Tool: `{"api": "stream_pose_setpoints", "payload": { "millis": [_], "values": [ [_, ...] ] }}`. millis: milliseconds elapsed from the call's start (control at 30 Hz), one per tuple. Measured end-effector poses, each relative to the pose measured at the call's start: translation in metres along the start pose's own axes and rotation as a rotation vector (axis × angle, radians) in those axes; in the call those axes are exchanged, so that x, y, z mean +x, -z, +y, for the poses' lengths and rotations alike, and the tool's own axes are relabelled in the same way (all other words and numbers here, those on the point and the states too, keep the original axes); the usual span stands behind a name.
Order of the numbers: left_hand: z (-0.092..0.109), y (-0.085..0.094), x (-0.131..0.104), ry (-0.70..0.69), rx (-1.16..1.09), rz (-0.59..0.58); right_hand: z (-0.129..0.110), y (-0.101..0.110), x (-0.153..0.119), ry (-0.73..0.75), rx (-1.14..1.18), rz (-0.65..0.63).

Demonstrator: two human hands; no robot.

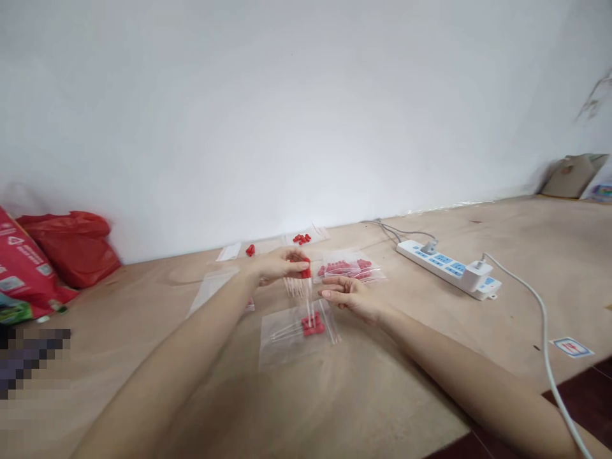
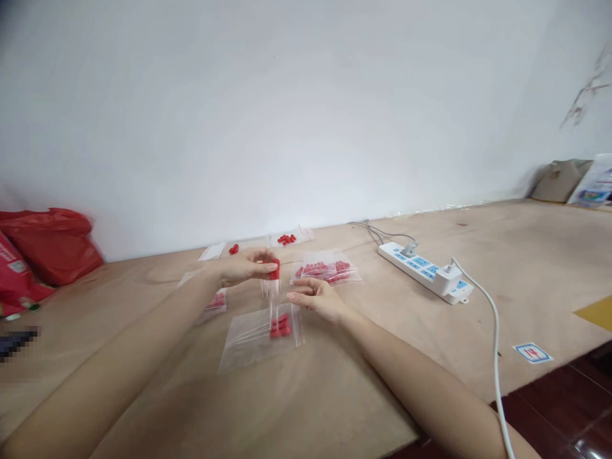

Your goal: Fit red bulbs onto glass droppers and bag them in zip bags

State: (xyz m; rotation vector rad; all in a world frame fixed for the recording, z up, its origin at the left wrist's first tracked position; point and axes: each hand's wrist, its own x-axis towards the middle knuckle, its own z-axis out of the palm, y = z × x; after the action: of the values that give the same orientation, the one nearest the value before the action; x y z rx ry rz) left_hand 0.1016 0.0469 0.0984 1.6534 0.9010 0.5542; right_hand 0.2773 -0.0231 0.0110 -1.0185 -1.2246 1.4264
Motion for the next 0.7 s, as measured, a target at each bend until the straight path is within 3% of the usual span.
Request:
{"api": "stream_pose_setpoints", "payload": {
  "millis": [67,167,233,367,400,567,700],
  "values": [
    [0.005,-0.025,0.008,-0.051,0.121,-0.092,-0.002,-0.001,-0.001,0.022,0.044,-0.02],
    [0.004,-0.052,0.019,-0.106,0.378,-0.054,-0.002,-0.001,0.0,0.06,0.084,-0.028],
    [-0.002,-0.059,0.02,-0.12,0.449,0.018,0.0,-0.001,0.001,0.066,0.1,-0.008],
    [-0.026,-0.047,-0.004,-0.3,0.649,0.248,0.004,0.002,0.005,0.041,0.068,0.104],
    [-0.034,-0.041,-0.016,-0.365,0.734,0.248,0.005,0.004,0.006,0.036,0.048,0.157],
    [-0.075,-0.011,-0.075,-0.42,0.846,0.02,0.006,0.019,0.012,0.009,-0.016,0.361],
    [-0.092,-0.01,-0.093,-0.437,0.822,-0.097,0.008,0.025,0.016,-0.032,-0.013,0.393]
  ]
}}
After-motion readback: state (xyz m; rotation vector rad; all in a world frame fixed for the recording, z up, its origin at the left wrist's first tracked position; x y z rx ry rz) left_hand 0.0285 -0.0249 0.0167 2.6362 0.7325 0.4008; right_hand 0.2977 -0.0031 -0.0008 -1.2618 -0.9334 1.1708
